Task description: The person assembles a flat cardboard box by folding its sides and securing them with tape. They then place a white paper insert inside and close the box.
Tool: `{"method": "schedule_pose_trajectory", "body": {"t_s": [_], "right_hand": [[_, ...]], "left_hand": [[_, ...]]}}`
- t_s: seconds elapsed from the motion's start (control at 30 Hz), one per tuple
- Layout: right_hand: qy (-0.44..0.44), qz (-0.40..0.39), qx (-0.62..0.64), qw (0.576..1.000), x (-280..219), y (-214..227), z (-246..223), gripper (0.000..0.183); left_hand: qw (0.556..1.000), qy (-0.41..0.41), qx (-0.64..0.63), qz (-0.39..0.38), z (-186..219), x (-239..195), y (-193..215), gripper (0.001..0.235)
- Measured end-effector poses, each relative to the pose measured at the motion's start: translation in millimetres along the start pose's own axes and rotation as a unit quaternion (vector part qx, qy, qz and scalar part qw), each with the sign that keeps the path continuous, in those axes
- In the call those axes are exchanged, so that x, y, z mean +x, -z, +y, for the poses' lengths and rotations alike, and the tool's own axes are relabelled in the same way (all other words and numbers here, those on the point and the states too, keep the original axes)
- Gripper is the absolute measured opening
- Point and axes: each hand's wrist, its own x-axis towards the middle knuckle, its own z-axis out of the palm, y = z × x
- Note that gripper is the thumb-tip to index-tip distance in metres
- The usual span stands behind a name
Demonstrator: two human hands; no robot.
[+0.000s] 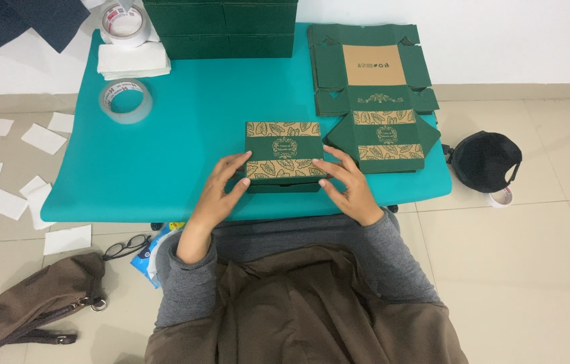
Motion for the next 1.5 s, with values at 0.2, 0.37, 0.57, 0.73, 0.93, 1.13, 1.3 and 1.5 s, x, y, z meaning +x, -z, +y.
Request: {"method": "schedule_pose_trajectory", "body": {"t_s": [0.2,0.37,0.57,0.73,0.93,1.13,1.3,1.5], "right_hand": [[0.015,0.016,-0.017,1.0,0,-5,2,0.036],[0.02,0.004,-0.043,0.999,-3,-7,4,0.04],[0.031,0.006,-0.093,0.995,-7,-9,7,0.046],[0.042,0.006,-0.119,0.992,-6,-10,9,0.05],[0.036,-0.025,-0.131,0.99,-4,-11,1,0.061],[0.025,-0.025,-0.105,0.994,-10,-14,1,0.065],[0.018,0.11,-0.051,0.992,-23,-22,12,0.041],[-0.005,0.137,-0.071,0.988,-29,-27,9,0.021]], "left_hand": [[0.999,-0.03,0.016,0.001,-6,1,-3,0.045],[0.999,-0.019,0.036,0.004,-6,0,-6,0.046],[0.984,-0.104,0.142,0.016,-21,-3,-17,0.05],[0.974,-0.14,0.177,0.032,-29,0,-22,0.047],[0.976,-0.131,0.173,0.029,-33,3,-26,0.048],[0.978,-0.127,0.164,0.035,-29,3,-27,0.046],[0.978,-0.134,0.154,0.042,-33,1,-29,0.047],[0.973,-0.154,0.164,0.049,-27,3,-34,0.046]]}}
